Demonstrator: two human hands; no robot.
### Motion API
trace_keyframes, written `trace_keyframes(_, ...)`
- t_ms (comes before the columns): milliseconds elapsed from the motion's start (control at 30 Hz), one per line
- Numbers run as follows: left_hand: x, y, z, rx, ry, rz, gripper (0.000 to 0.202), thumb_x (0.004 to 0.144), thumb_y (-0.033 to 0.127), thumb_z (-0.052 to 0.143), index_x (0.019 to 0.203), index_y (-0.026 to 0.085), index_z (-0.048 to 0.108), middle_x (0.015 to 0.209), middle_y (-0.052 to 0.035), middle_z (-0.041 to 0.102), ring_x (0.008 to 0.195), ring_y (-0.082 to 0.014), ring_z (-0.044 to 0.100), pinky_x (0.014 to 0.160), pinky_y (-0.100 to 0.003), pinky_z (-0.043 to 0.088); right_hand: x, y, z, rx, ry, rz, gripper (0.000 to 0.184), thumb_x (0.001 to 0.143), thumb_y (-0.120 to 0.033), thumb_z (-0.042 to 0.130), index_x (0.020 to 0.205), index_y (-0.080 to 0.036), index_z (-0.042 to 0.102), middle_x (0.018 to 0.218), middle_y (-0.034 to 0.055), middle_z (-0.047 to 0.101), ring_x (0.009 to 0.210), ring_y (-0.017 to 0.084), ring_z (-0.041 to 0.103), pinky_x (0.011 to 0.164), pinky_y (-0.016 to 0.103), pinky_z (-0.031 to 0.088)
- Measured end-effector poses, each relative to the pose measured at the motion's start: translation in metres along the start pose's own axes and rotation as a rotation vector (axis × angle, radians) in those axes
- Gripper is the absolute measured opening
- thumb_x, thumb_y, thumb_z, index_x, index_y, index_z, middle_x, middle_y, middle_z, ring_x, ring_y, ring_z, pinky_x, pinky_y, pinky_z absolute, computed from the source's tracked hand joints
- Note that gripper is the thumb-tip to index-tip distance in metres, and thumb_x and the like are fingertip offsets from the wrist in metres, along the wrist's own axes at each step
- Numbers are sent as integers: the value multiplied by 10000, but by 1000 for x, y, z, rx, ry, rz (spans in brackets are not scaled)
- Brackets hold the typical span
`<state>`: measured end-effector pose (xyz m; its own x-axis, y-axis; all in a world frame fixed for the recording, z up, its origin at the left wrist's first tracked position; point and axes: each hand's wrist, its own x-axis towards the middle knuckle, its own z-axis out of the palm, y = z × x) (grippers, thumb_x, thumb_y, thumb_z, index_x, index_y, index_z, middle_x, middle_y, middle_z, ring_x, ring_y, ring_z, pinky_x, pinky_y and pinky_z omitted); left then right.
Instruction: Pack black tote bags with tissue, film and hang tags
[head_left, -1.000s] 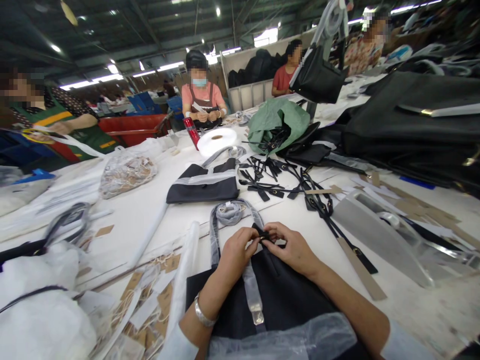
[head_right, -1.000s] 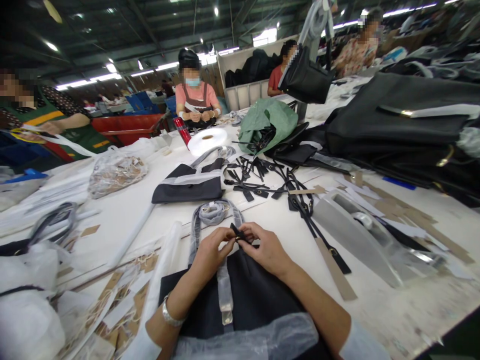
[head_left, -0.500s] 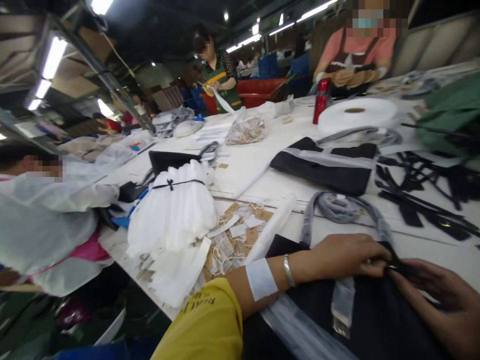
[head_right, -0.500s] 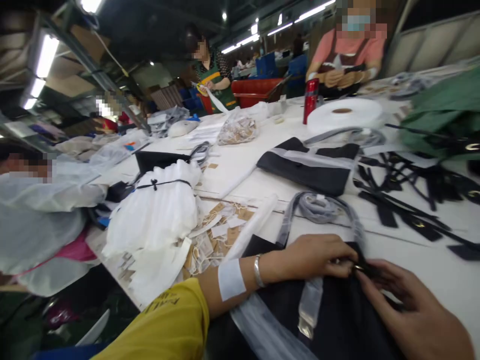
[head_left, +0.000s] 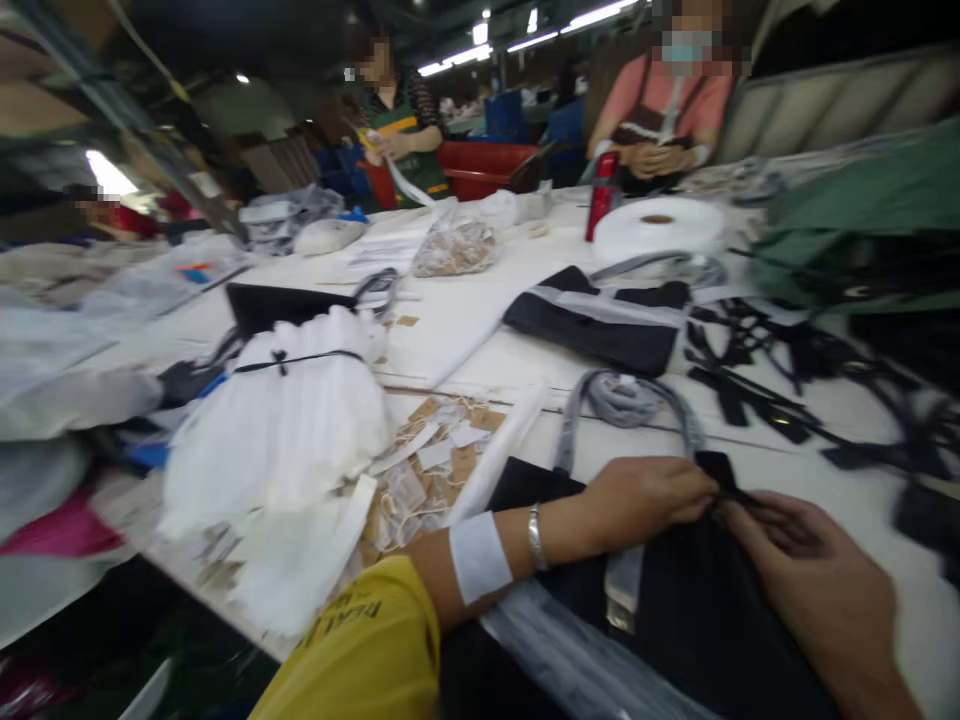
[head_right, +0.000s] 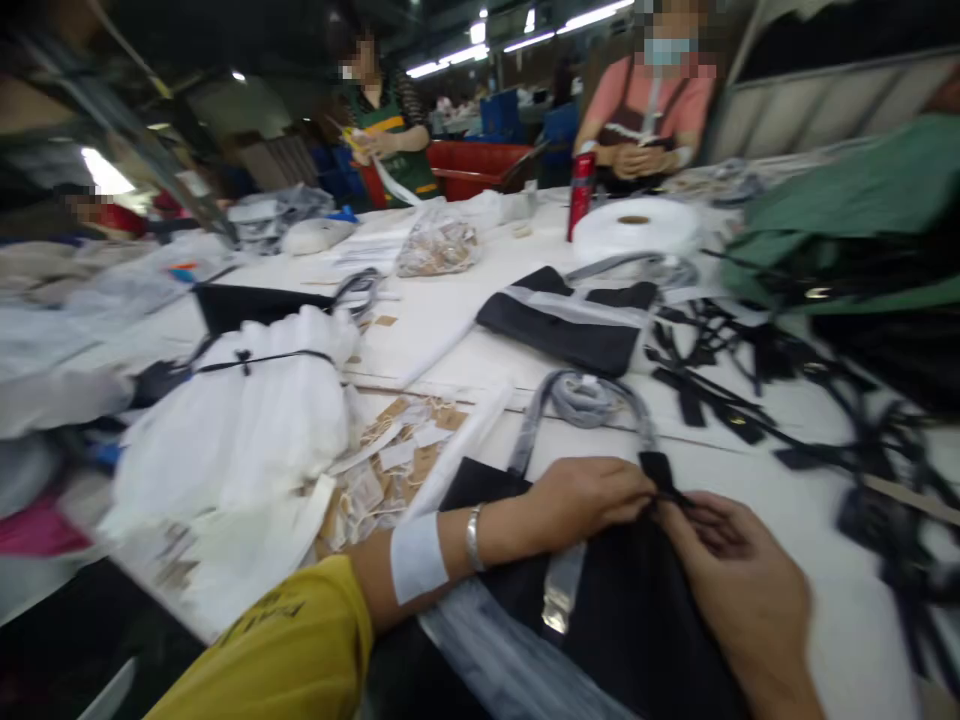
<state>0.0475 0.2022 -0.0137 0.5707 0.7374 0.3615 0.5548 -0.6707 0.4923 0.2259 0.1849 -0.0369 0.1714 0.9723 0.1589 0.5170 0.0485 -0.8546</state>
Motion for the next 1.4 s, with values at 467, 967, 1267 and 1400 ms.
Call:
trace_keyframes(467,14,-8,4,-801,164,-478,542,728,226,766,1217,205,533,1008,-36,653,690,-108,664,587,-198,524,-1,-6,-4,471,-162,41,268,829,-448,680,931,-201,661,856,48,730,793,210,704,782,331,581)
trace_keyframes(967,11,-4,-13,-672,307,-407,129,798,285,713,822,171,659,802,-12,665,782,-146,631,717,-246,495,-1,-8,-14,-2,122,3,333,892,-493,570,706,-218,599,659,2,616,613,173,558,600,291,450)
trace_keyframes(1267,13,3,-36,-725,253,-438,167,811,309,697,882,167,644,837,-7,664,803,-141,632,750,-239,507,-4,-13,-19,54,65,-197,261,916,-381,570,1120,-246,664,1142,60,669,1051,228,620,967,374,481)
trace_keyframes(1400,13,15,-48,-641,257,-380,128,819,292,691,869,178,662,846,-10,670,816,-145,642,756,-242,520,-8,-13,-21,-17,-234,-341,494,871,-322,647,1354,-327,545,1395,45,543,1297,252,484,1110,435,389)
